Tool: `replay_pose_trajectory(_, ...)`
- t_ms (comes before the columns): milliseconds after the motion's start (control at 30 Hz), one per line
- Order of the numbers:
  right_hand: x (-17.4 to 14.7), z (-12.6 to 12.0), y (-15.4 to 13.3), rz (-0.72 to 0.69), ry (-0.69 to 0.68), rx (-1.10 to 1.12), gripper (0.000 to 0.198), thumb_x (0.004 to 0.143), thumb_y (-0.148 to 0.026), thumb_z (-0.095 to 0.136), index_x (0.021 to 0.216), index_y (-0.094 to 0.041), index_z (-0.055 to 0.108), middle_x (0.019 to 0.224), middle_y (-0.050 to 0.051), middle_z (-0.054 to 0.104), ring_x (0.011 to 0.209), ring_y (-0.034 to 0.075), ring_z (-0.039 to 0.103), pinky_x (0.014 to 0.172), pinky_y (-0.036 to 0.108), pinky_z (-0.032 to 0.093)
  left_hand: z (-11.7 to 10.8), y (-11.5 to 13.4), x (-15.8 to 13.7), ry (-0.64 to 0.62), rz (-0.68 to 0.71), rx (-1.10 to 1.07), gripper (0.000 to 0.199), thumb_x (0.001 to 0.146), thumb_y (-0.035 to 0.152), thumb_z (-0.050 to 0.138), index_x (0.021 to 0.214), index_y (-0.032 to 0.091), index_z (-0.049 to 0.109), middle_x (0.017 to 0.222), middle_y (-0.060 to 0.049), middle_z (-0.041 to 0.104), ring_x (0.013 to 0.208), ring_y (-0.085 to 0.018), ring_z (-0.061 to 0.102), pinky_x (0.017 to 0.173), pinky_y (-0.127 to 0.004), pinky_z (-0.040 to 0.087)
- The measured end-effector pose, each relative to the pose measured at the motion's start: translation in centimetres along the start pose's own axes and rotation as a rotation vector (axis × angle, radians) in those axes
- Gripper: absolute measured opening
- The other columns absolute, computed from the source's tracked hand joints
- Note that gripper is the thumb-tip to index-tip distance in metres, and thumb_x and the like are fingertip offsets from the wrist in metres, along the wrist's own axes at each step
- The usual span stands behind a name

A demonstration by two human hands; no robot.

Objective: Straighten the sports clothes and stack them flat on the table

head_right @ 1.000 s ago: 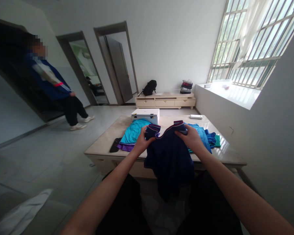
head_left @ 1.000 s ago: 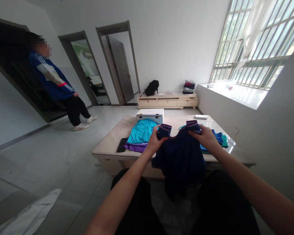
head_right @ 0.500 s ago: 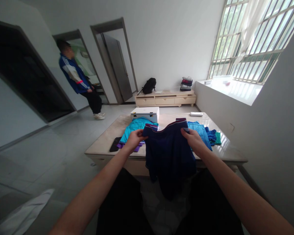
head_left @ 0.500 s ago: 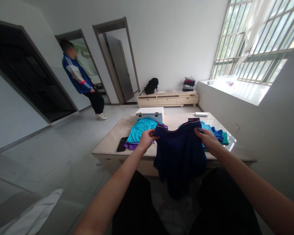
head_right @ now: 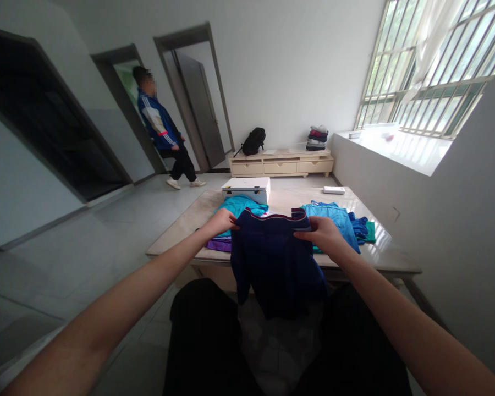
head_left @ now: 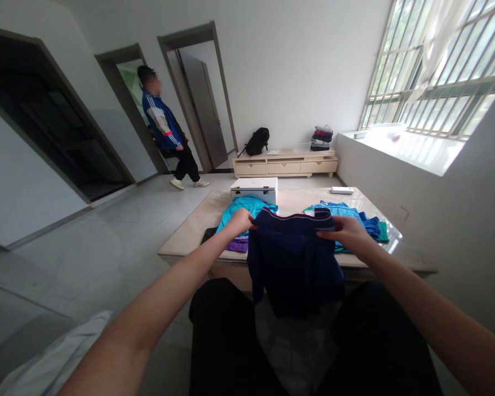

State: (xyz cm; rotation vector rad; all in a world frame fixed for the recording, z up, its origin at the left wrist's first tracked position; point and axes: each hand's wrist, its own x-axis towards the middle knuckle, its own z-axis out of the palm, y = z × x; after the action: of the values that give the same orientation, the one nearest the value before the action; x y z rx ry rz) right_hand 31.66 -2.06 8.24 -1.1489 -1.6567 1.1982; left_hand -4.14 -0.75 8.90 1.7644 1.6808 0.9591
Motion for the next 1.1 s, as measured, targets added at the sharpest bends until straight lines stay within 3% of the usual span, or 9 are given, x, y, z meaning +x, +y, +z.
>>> replay_pose_trajectory(100, 0.5, 0.1, 0.3, -0.083, 0.041, -0.039, 0.048, 0.060, -0.037, 0.090, 0.104, -0.020, 0.079, 0.094, 0.005, 0.080, 0.088, 0.028, 0.074, 0.080, 0.040, 0.059, -0.7, 0.7, 0.3, 0.032, 0.010, -0.022, 0.030, 0.044, 0.014, 0.081, 0.036, 0.020, 0.053, 0.040, 0.002, 0.045, 0.071, -0.023, 0.060, 0.065, -0.029, 0.038)
replay_pose_trajectory(167, 0.6, 0.0, 0.4, -0.123, 0.061, -0.031, 0.047, 0.062, -0.039, 0.090, 0.104, -0.020, 0.079, 0.095, 0.005, 0.080, 0.089, 0.029, 0.074, 0.081, 0.040, 0.060, -0.8, 1.2, 0.0, 0.055, 0.030, -0.083, 0.030, 0.046, 0.017, 0.082, 0.038, 0.020, 0.053, 0.044, 0.002, 0.047, 0.073, -0.022, 0.060, 0.065, -0.028, 0.038)
replay_pose_trajectory(267, 0.5, -0.2, 0.3, -0.135, 0.107, -0.008, 0.042, 0.065, -0.041, 0.089, 0.101, -0.021, 0.080, 0.095, 0.005, 0.080, 0.092, 0.030, 0.074, 0.082, 0.041, 0.059, -0.2, 1.7, -1.1, 0.073, 0.047, -0.228, 0.022, 0.053, 0.029, 0.085, 0.055, 0.018, 0.066, 0.058, 0.000, 0.062, 0.074, -0.021, 0.061, 0.067, -0.028, 0.042)
replay_pose_trajectory(333, 0.3, -0.2, 0.3, -0.135, 0.122, 0.033, 0.041, 0.065, -0.042, 0.089, 0.099, -0.021, 0.080, 0.096, 0.005, 0.080, 0.095, 0.031, 0.073, 0.085, 0.043, 0.058, 0.5, 1.9, -1.9, 0.082, 0.050, -0.347, 0.029, 0.058, 0.040, 0.085, 0.070, 0.017, 0.071, 0.070, -0.002, 0.070, 0.073, -0.020, 0.062, 0.068, -0.028, 0.045)
replay_pose_trajectory(467, 0.3, -0.3, 0.7, -0.127, 0.060, 0.218, 0.046, 0.064, -0.042, 0.090, 0.103, -0.021, 0.079, 0.100, 0.005, 0.080, 0.095, 0.028, 0.073, 0.087, 0.041, 0.057, 1.8, 2.6, -3.2, 0.118, 0.060, -0.545, 0.041, 0.067, 0.050, 0.080, 0.088, 0.017, 0.069, 0.081, -0.004, 0.073, 0.073, -0.019, 0.065, 0.070, -0.030, 0.050)
replay_pose_trajectory(700, 0.4, -0.4, 1.7, -0.010, -0.021, 0.500, 0.049, 0.072, -0.041, 0.085, 0.117, -0.028, 0.072, 0.106, 0.002, 0.077, 0.086, 0.020, 0.071, 0.069, 0.028, 0.055, 1.9, 6.8, -5.3, 0.166, 0.159, -0.683, 0.023, 0.074, 0.032, 0.073, 0.091, 0.018, 0.070, 0.081, 0.000, 0.071, 0.073, -0.016, 0.062, 0.067, -0.025, 0.046)
replay_pose_trajectory(833, 0.6, 1.6, 3.1, 0.057, 0.000, 0.486, 0.044, 0.076, -0.043, 0.082, 0.117, -0.030, 0.072, 0.108, 0.001, 0.077, 0.089, 0.019, 0.071, 0.069, 0.026, 0.055, 2.4, 9.1, -6.1, 0.060, 0.003, -0.884, 0.012, 0.071, 0.023, 0.071, 0.082, 0.017, 0.069, 0.072, 0.001, 0.069, 0.063, -0.014, 0.061, 0.061, -0.024, 0.045)
replay_pose_trajectory(1000, -0.3, 6.5, 5.6, 0.264, -0.094, 0.570, 0.027, 0.081, -0.044, 0.080, 0.098, -0.024, 0.075, 0.099, 0.005, 0.079, 0.086, 0.021, 0.073, 0.073, 0.029, 0.058, 2.9, 10.6, -6.4, -0.181, -0.413, -1.059, 0.009, 0.076, 0.023, 0.066, 0.075, 0.015, 0.069, 0.068, -0.005, 0.072, 0.057, -0.017, 0.065, 0.060, -0.029, 0.053)
replay_pose_trajectory(1100, -1.6, 8.8, 7.2, 0.312, -0.212, 0.618, 0.031, 0.084, -0.049, 0.076, 0.104, -0.024, 0.075, 0.110, 0.008, 0.078, 0.091, 0.023, 0.074, 0.078, 0.033, 0.059, 2.8, 10.4, -6.5, -0.186, -0.453, -1.077, 0.014, 0.080, 0.024, 0.063, 0.072, 0.014, 0.069, 0.066, -0.006, 0.073, 0.054, -0.017, 0.066, 0.059, -0.029, 0.056)
